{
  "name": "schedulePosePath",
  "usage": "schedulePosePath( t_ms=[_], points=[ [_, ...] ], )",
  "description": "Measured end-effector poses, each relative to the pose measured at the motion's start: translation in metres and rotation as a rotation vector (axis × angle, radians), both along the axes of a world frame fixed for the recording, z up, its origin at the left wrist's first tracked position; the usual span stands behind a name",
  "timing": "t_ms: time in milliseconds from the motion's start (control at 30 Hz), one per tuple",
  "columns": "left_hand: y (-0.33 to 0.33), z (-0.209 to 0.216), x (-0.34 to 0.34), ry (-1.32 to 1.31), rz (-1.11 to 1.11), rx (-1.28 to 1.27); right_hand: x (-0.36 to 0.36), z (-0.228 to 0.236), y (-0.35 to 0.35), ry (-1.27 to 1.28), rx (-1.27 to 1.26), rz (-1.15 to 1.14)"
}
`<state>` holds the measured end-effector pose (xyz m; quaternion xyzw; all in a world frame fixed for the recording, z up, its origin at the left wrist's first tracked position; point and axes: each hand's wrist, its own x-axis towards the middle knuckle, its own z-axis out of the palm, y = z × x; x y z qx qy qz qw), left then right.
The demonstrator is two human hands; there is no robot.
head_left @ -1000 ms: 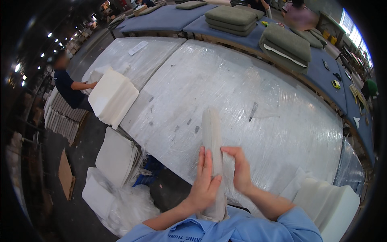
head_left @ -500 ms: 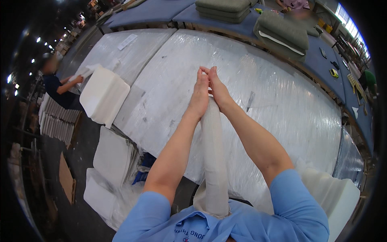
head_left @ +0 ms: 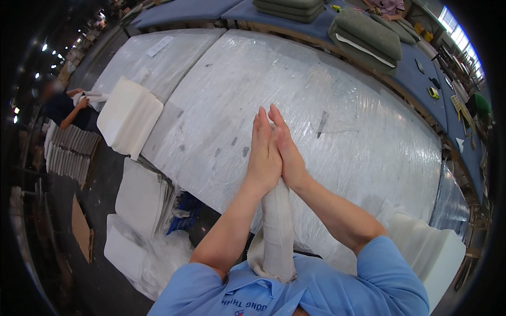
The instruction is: The person picks up a rectangular cushion and repeatedly rolls it into a tight cylindrical shape by hand. They adjust the roll and smooth the surface, then continue rolling it further to compact it.
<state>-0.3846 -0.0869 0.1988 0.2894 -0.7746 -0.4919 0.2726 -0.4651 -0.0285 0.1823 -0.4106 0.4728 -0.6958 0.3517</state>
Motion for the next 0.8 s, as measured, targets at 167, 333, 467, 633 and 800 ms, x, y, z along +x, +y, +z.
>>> schedulePosePath(
  t_ms=[167,333,467,633,800],
  points=[
    [0.044,0.006,0.035,-0.065,-0.031,-0.127,0.029,0.001,0.049,0.178,0.054,-0.026],
    [0.086,0.012,0.068,-0.057,-0.059,-0.141,0.056,0.008,0.094,0.239,0.061,-0.020],
    [0.112,0.020,0.089,-0.081,-0.106,-0.183,0.072,0.005,0.123,0.245,0.051,-0.009],
    [0.136,0.024,0.115,-0.173,-0.185,-0.205,0.087,-0.007,0.158,0.276,-0.022,0.029],
    [0.125,0.016,0.138,-0.020,-0.257,-0.219,0.038,-0.010,0.156,0.363,0.125,0.027]
  ],
)
